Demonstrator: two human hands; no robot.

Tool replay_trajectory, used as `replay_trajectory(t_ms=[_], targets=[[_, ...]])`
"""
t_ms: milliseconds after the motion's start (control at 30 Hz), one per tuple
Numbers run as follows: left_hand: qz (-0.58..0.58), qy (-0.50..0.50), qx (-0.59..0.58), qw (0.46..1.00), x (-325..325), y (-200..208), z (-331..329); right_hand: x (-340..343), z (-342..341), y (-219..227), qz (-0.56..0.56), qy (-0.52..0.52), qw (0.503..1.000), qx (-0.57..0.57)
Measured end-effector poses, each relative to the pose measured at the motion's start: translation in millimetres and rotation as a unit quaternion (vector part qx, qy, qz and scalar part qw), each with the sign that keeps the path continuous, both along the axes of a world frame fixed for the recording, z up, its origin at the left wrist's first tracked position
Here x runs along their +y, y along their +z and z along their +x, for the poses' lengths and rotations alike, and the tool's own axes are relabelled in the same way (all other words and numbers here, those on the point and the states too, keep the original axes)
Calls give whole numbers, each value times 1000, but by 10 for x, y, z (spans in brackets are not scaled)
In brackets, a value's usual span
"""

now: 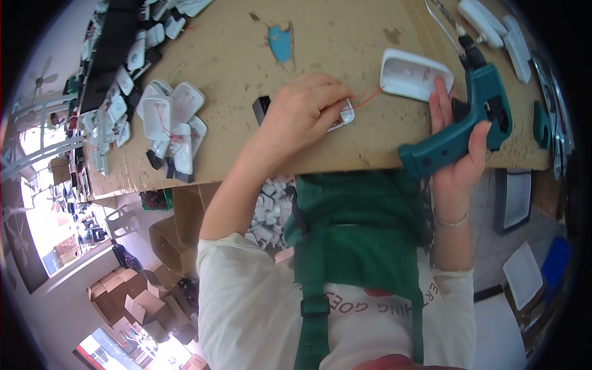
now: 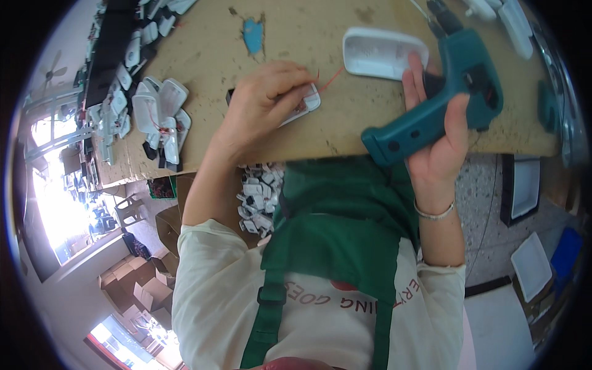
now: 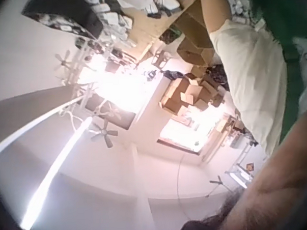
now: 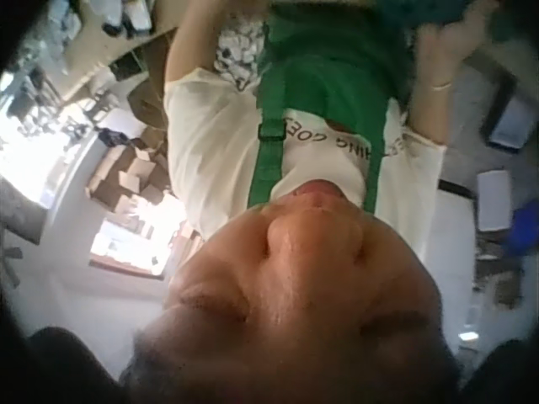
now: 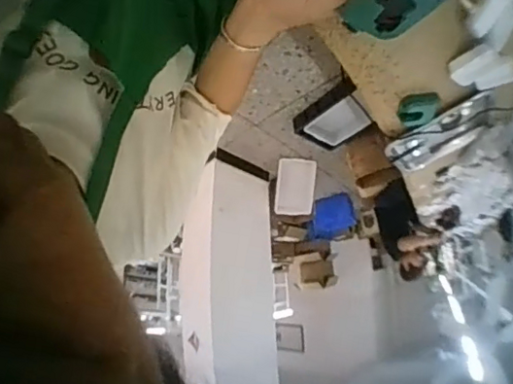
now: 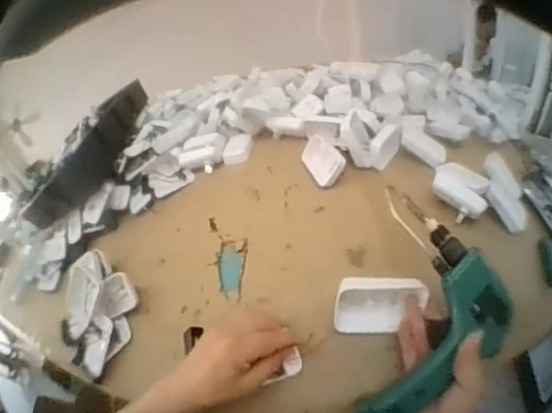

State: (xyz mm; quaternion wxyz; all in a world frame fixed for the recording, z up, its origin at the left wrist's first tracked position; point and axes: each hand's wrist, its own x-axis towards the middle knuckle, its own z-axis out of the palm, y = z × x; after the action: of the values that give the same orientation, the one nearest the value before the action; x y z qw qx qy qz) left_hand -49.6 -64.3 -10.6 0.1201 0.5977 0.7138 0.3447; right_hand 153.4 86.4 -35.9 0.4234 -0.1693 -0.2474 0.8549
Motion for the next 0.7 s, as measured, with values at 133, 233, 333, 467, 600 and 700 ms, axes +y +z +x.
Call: replay_trajectory(t_ms=[133, 233, 333, 467, 600, 700], targets=[[15, -13, -34, 999, 41, -26, 169, -16, 8, -25, 42, -14, 998, -37], [15, -14, 36, 999, 81, -46, 195, 3, 10, -14, -4, 47, 998, 33], [117, -34, 102, 987, 102, -54, 258, 27, 33, 2, 28, 64, 998, -1], [82, -32, 112, 990, 92, -59, 446, 98, 48, -18, -2, 89, 996, -5], [114, -9, 109, 987, 185, -101, 579, 106, 63, -41, 16, 131, 991, -33], [155, 17, 131, 979, 278, -125, 621, 123, 70, -24, 32, 145, 988, -34]])
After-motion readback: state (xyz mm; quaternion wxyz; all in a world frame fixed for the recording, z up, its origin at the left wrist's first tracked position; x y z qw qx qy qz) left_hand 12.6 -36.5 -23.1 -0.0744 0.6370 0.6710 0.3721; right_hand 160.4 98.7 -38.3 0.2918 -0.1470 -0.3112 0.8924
